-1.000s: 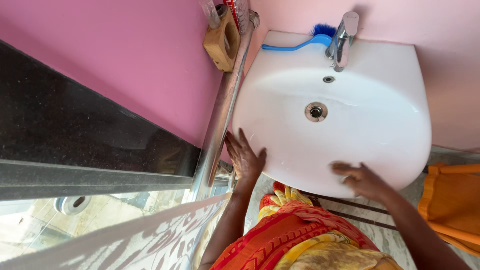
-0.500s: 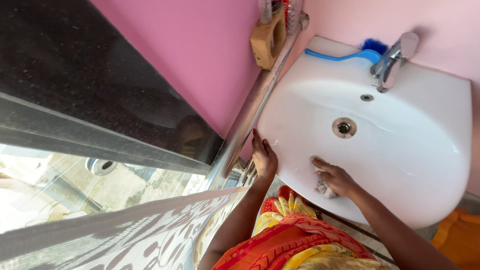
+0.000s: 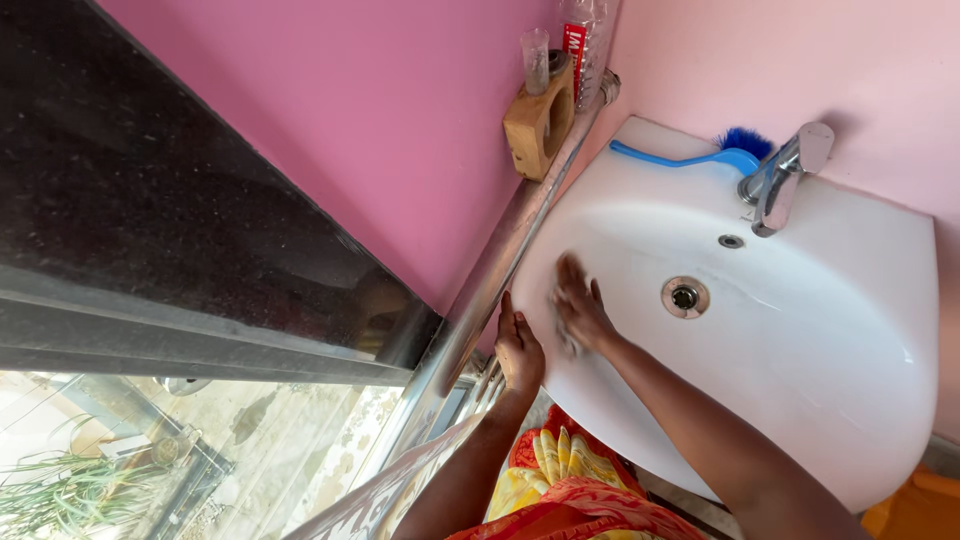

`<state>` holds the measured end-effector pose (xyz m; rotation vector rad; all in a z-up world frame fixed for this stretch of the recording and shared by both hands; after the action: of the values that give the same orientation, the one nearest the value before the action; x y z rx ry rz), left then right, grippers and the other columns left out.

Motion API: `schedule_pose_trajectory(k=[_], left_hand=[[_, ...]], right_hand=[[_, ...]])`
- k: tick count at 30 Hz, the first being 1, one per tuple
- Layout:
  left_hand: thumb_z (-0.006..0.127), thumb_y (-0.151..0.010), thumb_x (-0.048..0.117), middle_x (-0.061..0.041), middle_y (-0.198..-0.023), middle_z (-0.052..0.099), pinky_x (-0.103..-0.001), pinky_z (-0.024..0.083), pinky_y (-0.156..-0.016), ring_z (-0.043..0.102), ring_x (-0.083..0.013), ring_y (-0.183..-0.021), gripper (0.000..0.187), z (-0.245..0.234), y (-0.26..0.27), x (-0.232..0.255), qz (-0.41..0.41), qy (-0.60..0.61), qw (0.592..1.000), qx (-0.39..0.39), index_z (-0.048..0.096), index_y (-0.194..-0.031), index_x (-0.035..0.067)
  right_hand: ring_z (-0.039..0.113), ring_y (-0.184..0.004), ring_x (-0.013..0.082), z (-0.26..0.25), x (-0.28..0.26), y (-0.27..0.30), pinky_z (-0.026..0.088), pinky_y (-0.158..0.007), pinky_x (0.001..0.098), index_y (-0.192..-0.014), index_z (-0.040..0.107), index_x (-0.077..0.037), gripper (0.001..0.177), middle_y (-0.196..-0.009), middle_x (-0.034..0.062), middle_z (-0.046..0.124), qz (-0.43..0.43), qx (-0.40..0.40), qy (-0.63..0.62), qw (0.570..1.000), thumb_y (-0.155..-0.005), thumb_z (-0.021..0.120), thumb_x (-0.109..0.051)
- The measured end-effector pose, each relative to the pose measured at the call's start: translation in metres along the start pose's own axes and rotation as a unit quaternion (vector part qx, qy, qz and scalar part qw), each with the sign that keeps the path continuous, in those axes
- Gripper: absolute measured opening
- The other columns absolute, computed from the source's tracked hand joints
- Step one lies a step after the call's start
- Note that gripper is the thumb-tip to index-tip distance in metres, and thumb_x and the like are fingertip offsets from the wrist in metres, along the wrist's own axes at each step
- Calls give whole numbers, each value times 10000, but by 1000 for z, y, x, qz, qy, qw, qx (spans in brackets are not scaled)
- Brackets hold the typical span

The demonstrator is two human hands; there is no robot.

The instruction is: The person wipes the exterior and interior surfaces of a white washbasin using a cloth, moving it around the bowl, faucet, and rim.

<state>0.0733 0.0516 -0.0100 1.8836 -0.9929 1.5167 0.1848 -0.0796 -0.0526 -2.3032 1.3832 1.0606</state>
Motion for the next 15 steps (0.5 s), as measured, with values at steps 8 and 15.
schedule_pose_trajectory(k=[8, 15], left_hand=[[387, -1097, 232, -219, -1520, 548, -421, 494, -1109, 575, -342, -1358, 505, -1, -3, -2, 15, 30, 999, -5, 423, -1559, 31], [408, -1083, 236, -210, -1519, 538, -417, 510, -1078, 604, -344, -1330, 503, -1, 0, 1, -6, 24, 1000, -16, 425, -1554, 60]], right_hand=[[-127, -1593, 270, 29, -34, 45, -78, -1280, 481, -1663, -42, -134, 790, -1739, 99, -137, -103, -69, -73, 990, -1026, 357, -376], [170, -1556, 283, -88, 129, 200, 158, -1259, 479, -1537, 259, -123, 626, -1670, 99, 179, 130, -165, 162, 964, -1044, 433, -468]])
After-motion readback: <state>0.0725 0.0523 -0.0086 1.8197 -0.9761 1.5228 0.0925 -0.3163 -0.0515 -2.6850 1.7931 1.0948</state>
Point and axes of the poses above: each hand's wrist, its own y-axis away from the middle knuckle, its own z-axis out of the palm, x = y × z, the point moved 8 cm from there along -y, towards the middle knuckle
